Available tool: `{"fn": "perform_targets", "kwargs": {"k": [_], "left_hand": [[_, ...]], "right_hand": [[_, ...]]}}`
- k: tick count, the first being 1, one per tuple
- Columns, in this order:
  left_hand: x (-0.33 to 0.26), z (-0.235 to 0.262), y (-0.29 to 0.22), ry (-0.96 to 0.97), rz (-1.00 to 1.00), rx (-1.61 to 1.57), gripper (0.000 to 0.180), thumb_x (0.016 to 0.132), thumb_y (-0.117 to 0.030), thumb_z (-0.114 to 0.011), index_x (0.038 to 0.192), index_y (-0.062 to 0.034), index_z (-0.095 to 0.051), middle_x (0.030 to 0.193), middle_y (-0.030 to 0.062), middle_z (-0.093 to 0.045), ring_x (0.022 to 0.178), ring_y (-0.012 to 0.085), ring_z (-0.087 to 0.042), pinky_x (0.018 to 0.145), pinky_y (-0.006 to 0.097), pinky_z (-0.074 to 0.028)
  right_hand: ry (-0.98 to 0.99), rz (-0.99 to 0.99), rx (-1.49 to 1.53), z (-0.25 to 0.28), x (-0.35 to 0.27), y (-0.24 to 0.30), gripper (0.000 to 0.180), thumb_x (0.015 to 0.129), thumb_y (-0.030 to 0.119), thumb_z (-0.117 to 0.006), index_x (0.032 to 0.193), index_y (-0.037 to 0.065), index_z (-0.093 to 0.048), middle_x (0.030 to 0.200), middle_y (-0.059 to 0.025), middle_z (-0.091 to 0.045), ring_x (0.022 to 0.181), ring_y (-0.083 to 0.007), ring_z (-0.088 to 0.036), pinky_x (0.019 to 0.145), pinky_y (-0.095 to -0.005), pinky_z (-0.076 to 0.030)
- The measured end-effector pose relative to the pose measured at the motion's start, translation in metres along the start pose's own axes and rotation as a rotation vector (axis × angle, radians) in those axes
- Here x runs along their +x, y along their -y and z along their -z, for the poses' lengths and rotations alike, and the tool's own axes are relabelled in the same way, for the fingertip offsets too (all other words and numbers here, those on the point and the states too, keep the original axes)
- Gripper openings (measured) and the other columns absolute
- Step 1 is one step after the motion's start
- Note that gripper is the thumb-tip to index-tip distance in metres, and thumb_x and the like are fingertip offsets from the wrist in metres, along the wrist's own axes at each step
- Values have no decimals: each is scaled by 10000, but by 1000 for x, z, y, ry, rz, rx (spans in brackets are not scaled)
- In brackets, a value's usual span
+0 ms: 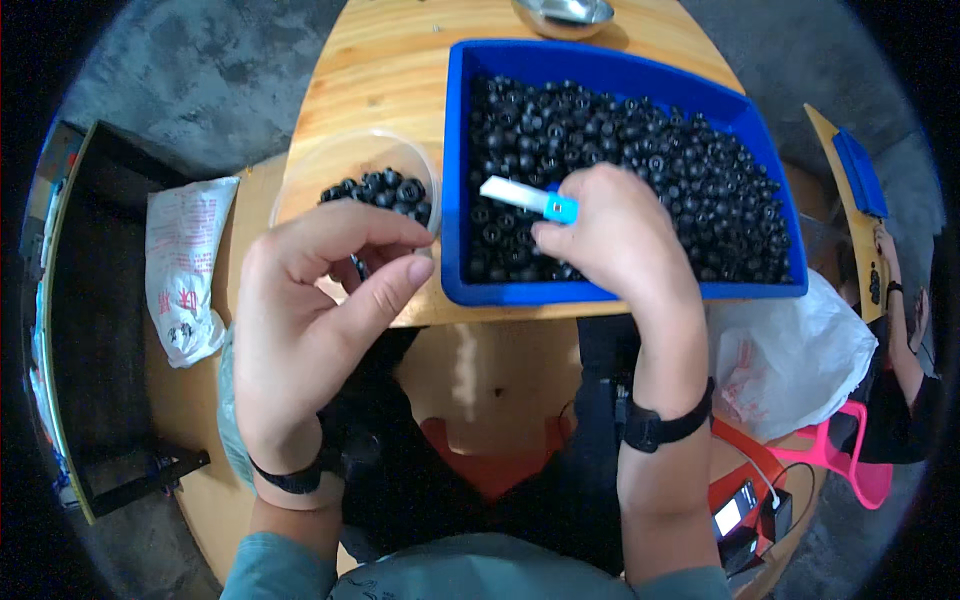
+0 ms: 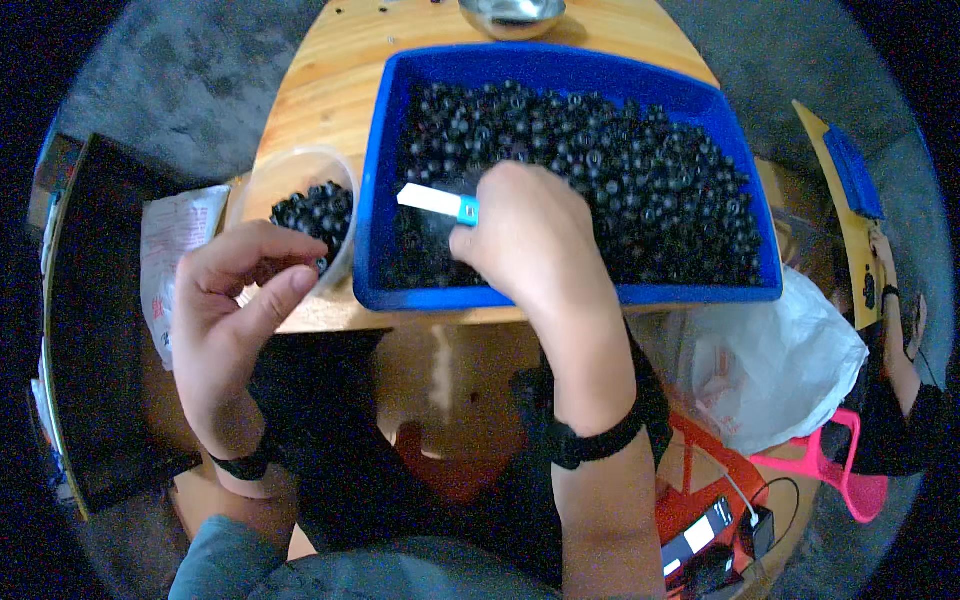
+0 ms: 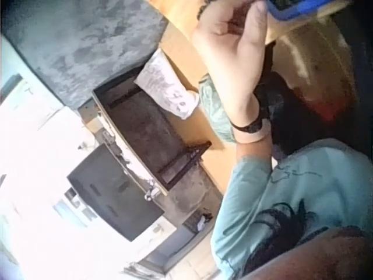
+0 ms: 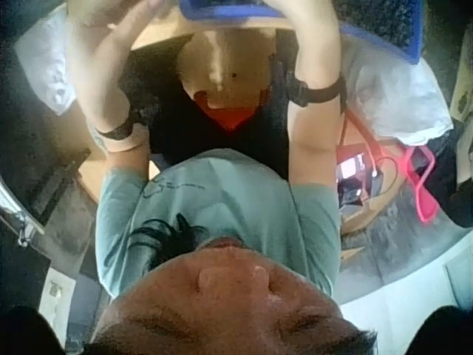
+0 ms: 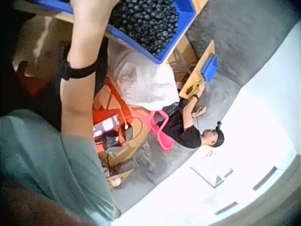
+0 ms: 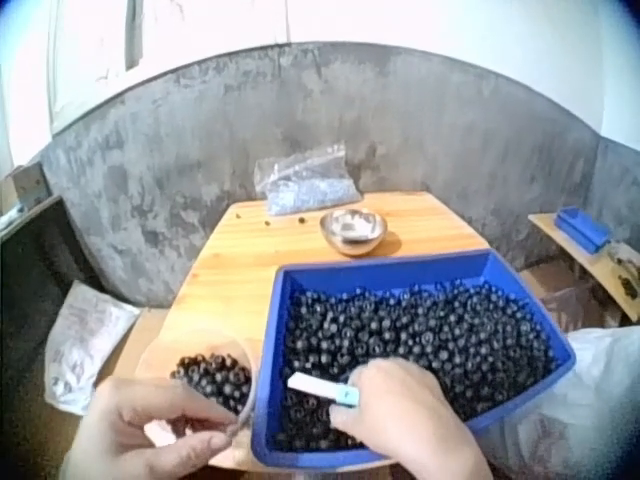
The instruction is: Using a small utility knife to trim excess plastic (flash) from black plastic rings/gaskets.
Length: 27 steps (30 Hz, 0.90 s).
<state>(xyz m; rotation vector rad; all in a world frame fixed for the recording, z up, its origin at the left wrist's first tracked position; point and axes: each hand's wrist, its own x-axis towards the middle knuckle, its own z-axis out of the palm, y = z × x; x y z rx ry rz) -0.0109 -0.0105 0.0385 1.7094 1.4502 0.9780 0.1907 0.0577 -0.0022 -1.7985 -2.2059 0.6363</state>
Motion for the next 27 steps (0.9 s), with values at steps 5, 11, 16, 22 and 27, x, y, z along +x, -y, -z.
{"fn": "perform_targets", "kwargs": {"k": [5,11,16,22,27], "left_hand": [[6,-17,11,1,-100,-109,250,757,-120,-678,955,27,-638,844,59,-620,737,108,-556,678,213,-424],[4,-26,8,92,-339,-141,193,736,-117,-695,866,23,-665,846,109,-644,742,164,-587,650,260,-457],[2,-22,10,225,-265,-381,191,710,-5,-709,893,13,-660,867,82,-642,711,95,-576,602,205,-470],[-3,-28,11,220,34,-1003,214,786,32,-636,1000,37,-616,877,103,-646,740,126,-616,656,219,-509],[-2,-27,20,343,93,-1204,201,824,-10,-598,1012,62,-599,892,137,-650,753,152,-628,687,265,-518]], "right_hand": [[11,75,497,11,-10,-1,253,660,208,-714,670,-27,-623,594,-137,-595,540,-179,-574,545,-310,-446],[369,188,1103,7,-29,8,226,753,208,-712,746,-3,-631,637,31,-555,594,-33,-463,525,-212,-387],[492,191,1202,15,-41,8,225,794,225,-705,771,15,-629,683,59,-554,637,-10,-450,555,-187,-375],[380,215,1280,27,-54,14,233,772,208,-730,755,26,-586,692,37,-593,659,-13,-497,566,-189,-404],[124,312,912,28,-65,28,317,680,243,-795,714,45,-549,635,-39,-608,566,-65,-551,490,-239,-427]]}}
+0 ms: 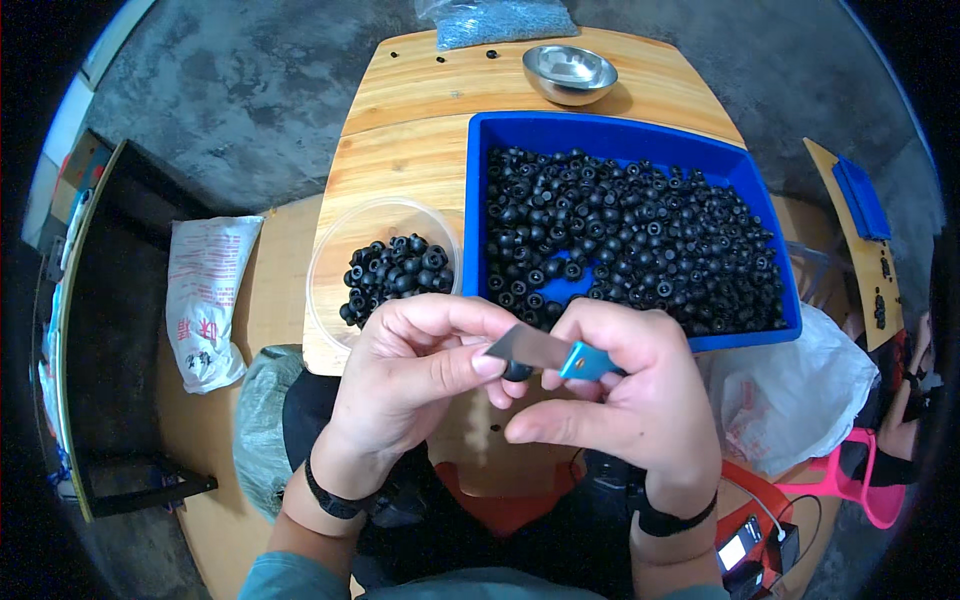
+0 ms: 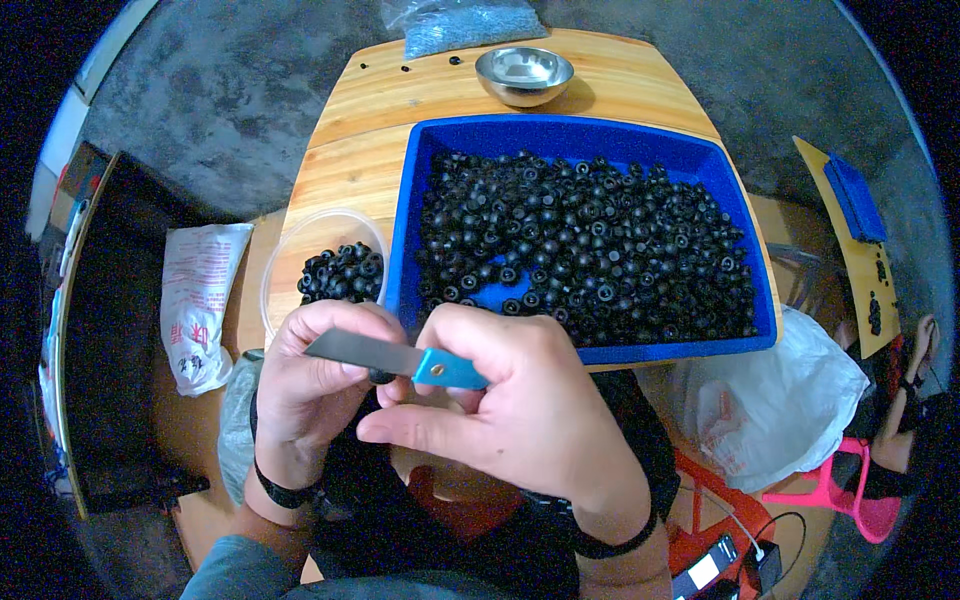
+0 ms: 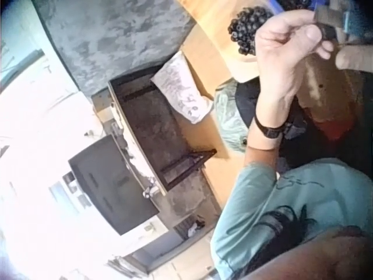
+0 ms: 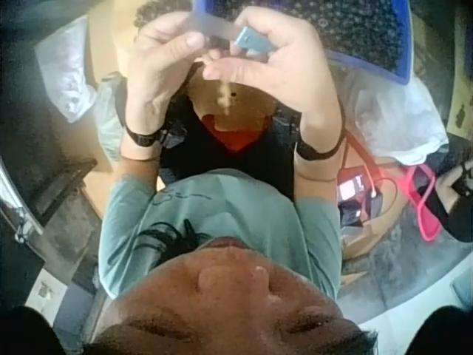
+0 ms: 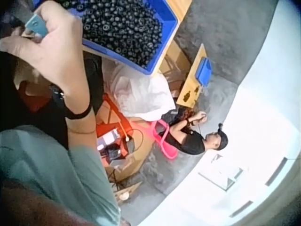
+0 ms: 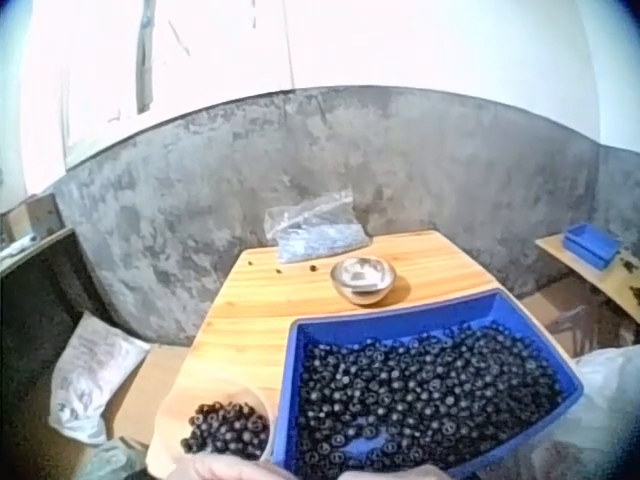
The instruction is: Using a small utility knife to trim excess plastic (flash) from black plastic rings/gaskets.
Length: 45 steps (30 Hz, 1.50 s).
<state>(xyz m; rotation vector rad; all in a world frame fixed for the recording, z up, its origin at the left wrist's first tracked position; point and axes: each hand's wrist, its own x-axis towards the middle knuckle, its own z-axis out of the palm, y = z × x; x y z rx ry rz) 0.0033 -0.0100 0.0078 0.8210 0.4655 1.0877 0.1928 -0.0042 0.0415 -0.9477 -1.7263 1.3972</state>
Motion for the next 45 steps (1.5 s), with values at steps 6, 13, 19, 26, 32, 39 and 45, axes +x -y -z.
{"fn": "perform_targets", "kwargs": {"k": [6,13,19,26,32,39,45], "left_hand": [[0,-4,0,-15,20,5,220,792,11,-621,1007,56,-605,935,135,-649,833,153,-623,777,272,-500],[-2,-3,0,-18,23,2,231,779,31,-619,1009,54,-606,958,134,-646,874,151,-619,809,273,-493],[-2,-2,2,-13,8,-19,250,781,0,-624,1021,65,-596,971,139,-644,881,160,-623,815,279,-494],[-3,-1,3,-22,4,-5,264,779,-15,-629,1026,70,-592,981,148,-643,893,173,-625,823,286,-493],[0,-4,4,-55,-8,11,248,776,-15,-632,1007,71,-600,969,153,-644,886,179,-628,821,283,-493],[0,6,-8,-87,-47,99,178,794,-1,-614,960,63,-621,853,117,-650,732,144,-622,677,242,-506],[8,31,-33,-495,-151,976,126,751,7,-648,868,53,-648,767,74,-624,667,104,-568,616,218,-456]], "right_hand": [[-93,134,-252,-5,3,-8,342,638,248,-819,672,43,-548,568,-19,-558,512,-60,-505,466,-216,-371],[-137,167,-330,-8,2,-7,389,634,318,-810,644,44,-533,547,-42,-525,480,-98,-477,452,-242,-357],[-148,187,-333,-9,1,-6,404,656,332,-791,634,35,-518,544,-57,-509,464,-126,-468,443,-255,-346],[-125,175,-355,-10,2,-7,403,688,332,-766,640,30,-503,536,-76,-488,453,-153,-467,437,-273,-345],[-119,210,-506,-9,1,-8,408,711,341,-740,647,27,-487,531,-91,-465,454,-205,-475,441,-296,-358],[-315,76,-223,20,4,-13,308,739,235,-744,643,39,-527,509,-38,-456,495,-65,-401,442,-264,-329],[-451,-152,-683,51,16,-37,273,741,221,-688,646,9,-545,545,-140,-522,515,-294,-534,497,-382,-386]]}}
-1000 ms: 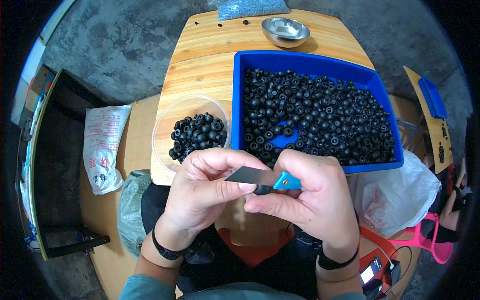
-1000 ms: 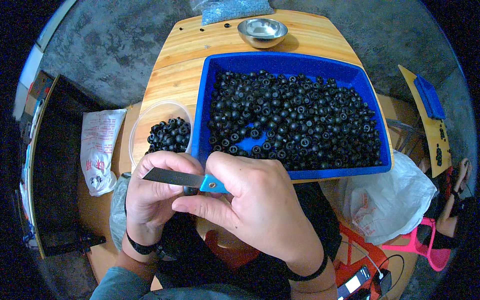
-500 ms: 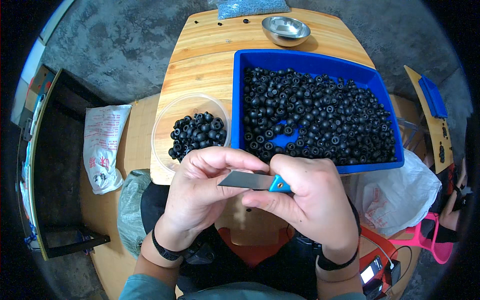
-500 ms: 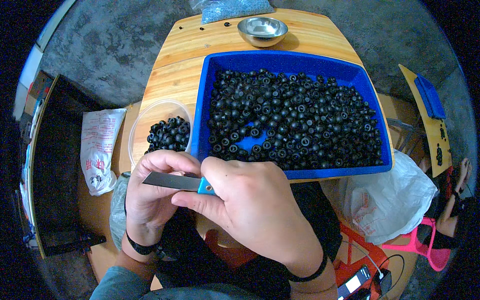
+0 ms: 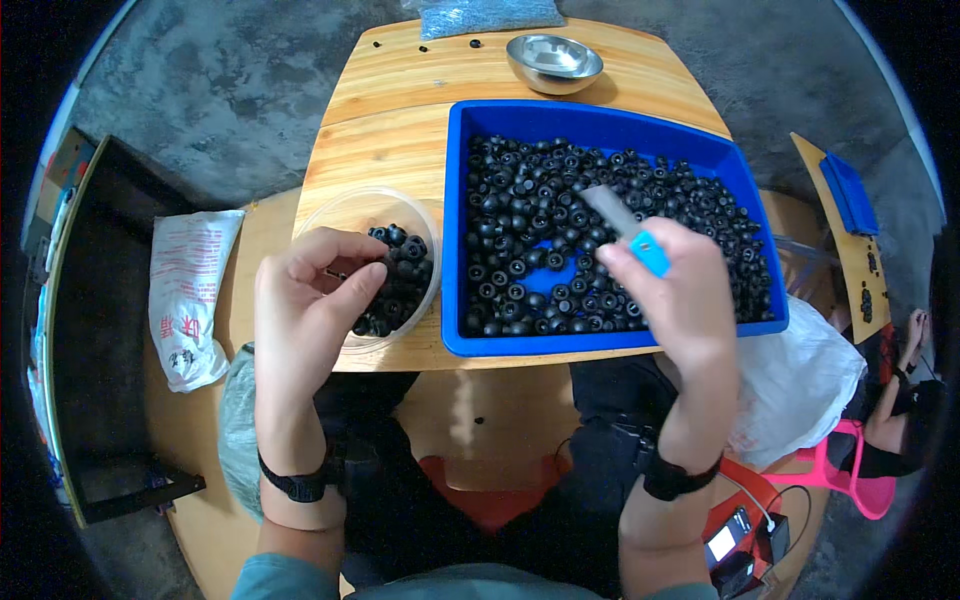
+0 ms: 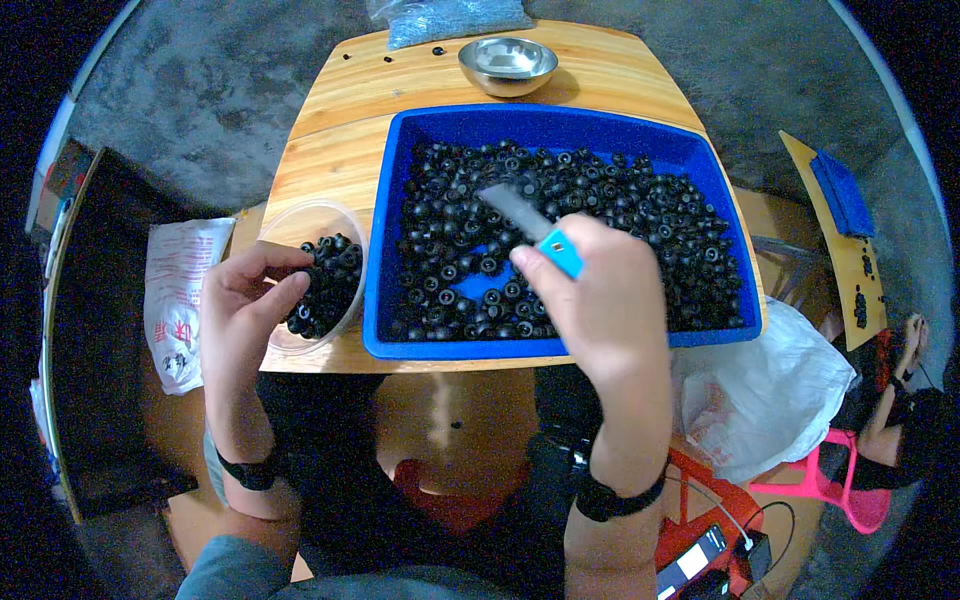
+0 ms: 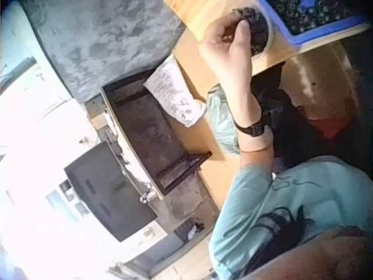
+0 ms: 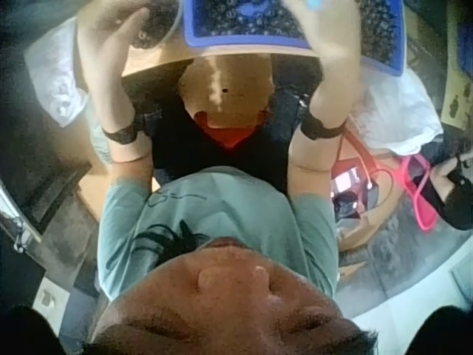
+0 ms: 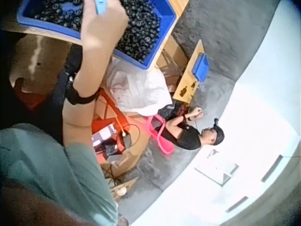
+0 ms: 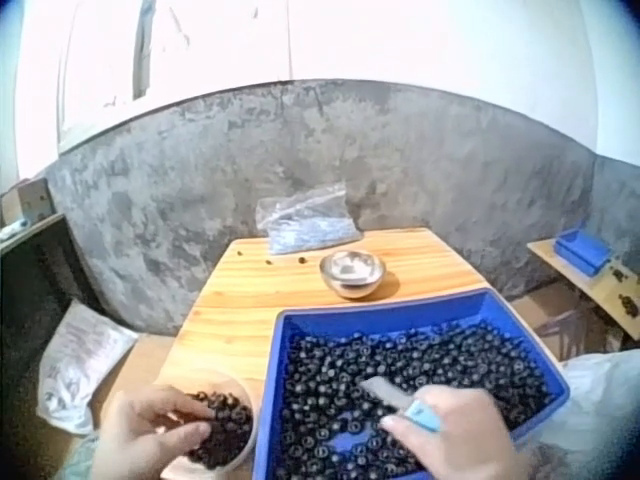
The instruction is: Using a small utility knife to trim excess plastic (flash) from black plastic rings/gaskets.
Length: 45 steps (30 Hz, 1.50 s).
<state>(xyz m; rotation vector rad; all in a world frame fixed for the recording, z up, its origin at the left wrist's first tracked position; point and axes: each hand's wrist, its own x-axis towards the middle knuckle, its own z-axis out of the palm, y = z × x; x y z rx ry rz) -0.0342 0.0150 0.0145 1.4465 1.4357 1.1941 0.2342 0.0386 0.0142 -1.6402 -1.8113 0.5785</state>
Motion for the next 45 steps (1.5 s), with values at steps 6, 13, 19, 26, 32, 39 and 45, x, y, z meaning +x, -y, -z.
{"fn": "perform_targets", "kwargs": {"k": [6,13,19,26,32,39,45], "left_hand": [[2,-4,3,-45,-77,201,118,742,-8,-643,843,52,-648,740,61,-606,656,93,-529,586,225,-430],[-5,-11,0,26,-88,47,98,765,-35,-650,847,19,-649,741,39,-610,660,78,-535,583,205,-426],[-10,-25,-3,134,-197,83,154,764,-34,-651,916,-12,-656,793,48,-611,712,103,-567,599,212,-436],[-20,-37,-14,341,-347,-66,254,760,-37,-672,1012,-12,-649,865,69,-608,727,107,-555,616,210,-440],[-30,-42,-18,365,-40,-548,198,777,33,-630,975,19,-635,878,46,-607,721,67,-527,650,182,-433],[-31,-43,-12,475,252,-856,170,812,-18,-577,965,51,-609,784,63,-620,594,46,-513,497,167,-390],[-32,-44,-13,470,291,-895,199,784,-2,-583,969,65,-605,763,62,-616,560,40,-494,492,160,-382]], "right_hand": [[108,98,-270,-38,13,7,181,670,140,-717,722,9,-603,663,-161,-593,685,-339,-593,618,-409,-455],[187,-5,-440,-49,16,13,213,644,187,-752,725,21,-647,667,-171,-613,676,-347,-603,655,-421,-480],[336,-143,-76,-31,20,21,171,710,160,-725,735,13,-641,616,-79,-599,584,-144,-579,572,-282,-453],[730,-37,1029,-17,-8,30,198,830,206,-666,815,11,-639,743,35,-598,696,-15,-492,613,-183,-396],[630,-13,1094,-25,-21,31,239,812,256,-690,768,41,-596,703,64,-544,652,-9,-447,578,-166,-353],[402,152,630,-10,-34,43,320,645,232,-819,696,58,-555,557,35,-503,529,-18,-430,463,-196,-328],[282,315,426,-12,-35,46,334,633,240,-820,651,52,-545,536,-12,-531,486,-57,-482,450,-217,-347]]}}
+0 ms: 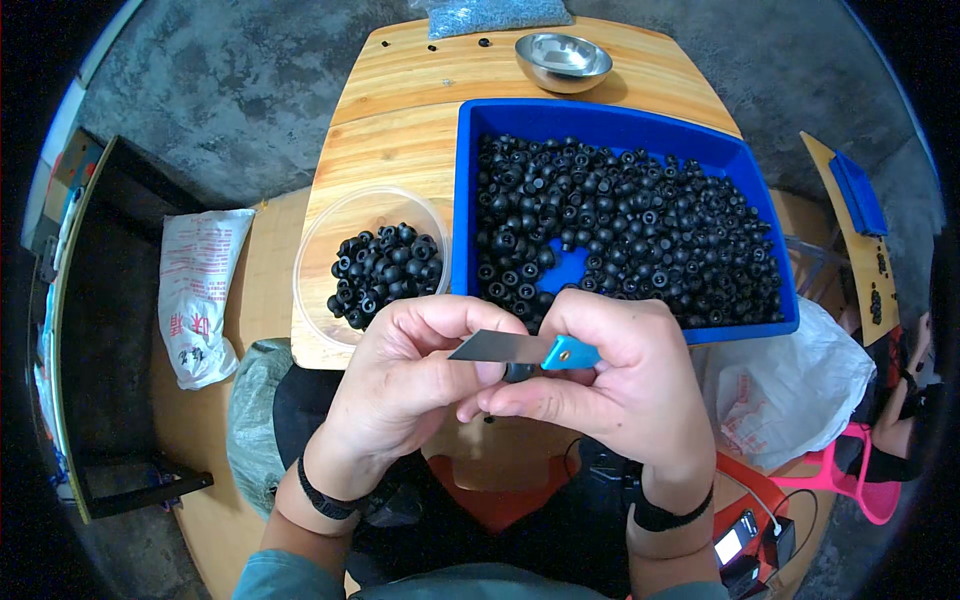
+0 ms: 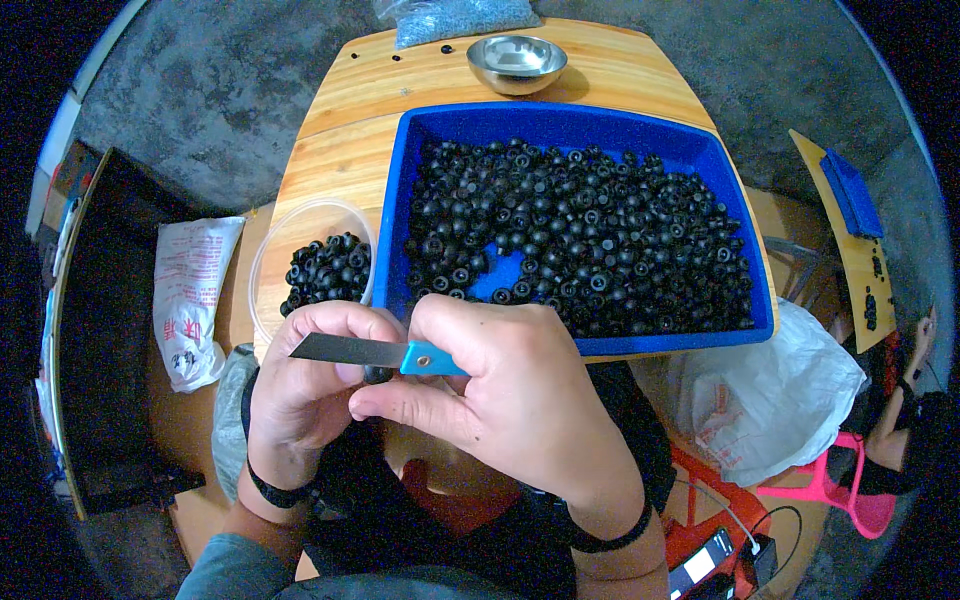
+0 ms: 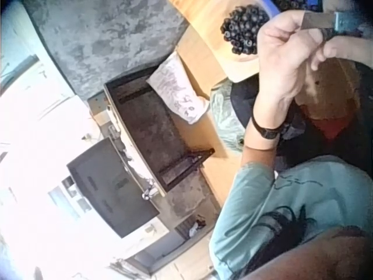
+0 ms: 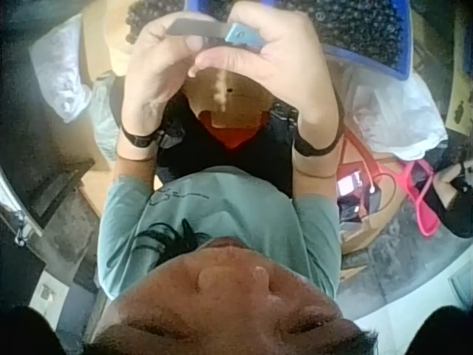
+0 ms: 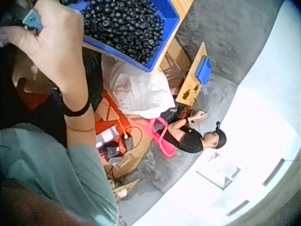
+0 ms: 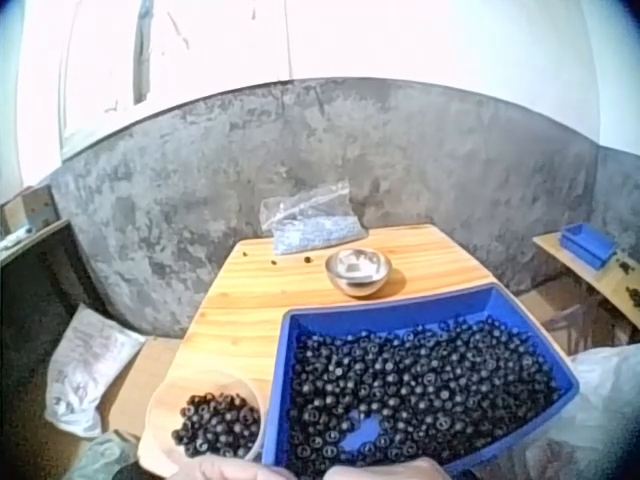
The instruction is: Using a small utility knife to trim excess plastic (flash) from black plastic rings/gaskets.
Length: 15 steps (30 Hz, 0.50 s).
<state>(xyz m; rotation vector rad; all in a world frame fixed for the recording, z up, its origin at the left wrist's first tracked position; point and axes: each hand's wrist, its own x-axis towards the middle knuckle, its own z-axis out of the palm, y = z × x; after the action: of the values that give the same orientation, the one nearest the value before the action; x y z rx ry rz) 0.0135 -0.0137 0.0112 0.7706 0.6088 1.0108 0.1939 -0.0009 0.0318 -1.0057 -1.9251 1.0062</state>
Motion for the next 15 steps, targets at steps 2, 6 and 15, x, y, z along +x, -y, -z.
{"fn": "perform_targets", "kwargs": {"k": [2,6,15], "left_hand": [[-1,0,1,-11,2,10,203,783,1,-580,973,66,-605,763,60,-616,558,39,-493,492,159,-382],[-1,3,2,-27,1,11,209,780,9,-572,978,67,-604,768,60,-617,554,38,-492,488,158,-380],[-2,2,-2,-48,27,-17,222,796,-22,-581,996,71,-606,786,80,-637,555,43,-511,484,156,-401]], "right_hand": [[-6,12,19,-2,-1,-2,407,682,362,-755,662,51,-494,555,-96,-490,470,-254,-492,445,-327,-383],[10,16,-13,-4,0,-3,409,694,363,-740,658,45,-485,564,-103,-492,489,-279,-507,449,-341,-384],[-32,101,-219,-8,3,1,413,706,350,-733,628,38,-474,527,-100,-484,440,-226,-500,424,-297,-365]]}}
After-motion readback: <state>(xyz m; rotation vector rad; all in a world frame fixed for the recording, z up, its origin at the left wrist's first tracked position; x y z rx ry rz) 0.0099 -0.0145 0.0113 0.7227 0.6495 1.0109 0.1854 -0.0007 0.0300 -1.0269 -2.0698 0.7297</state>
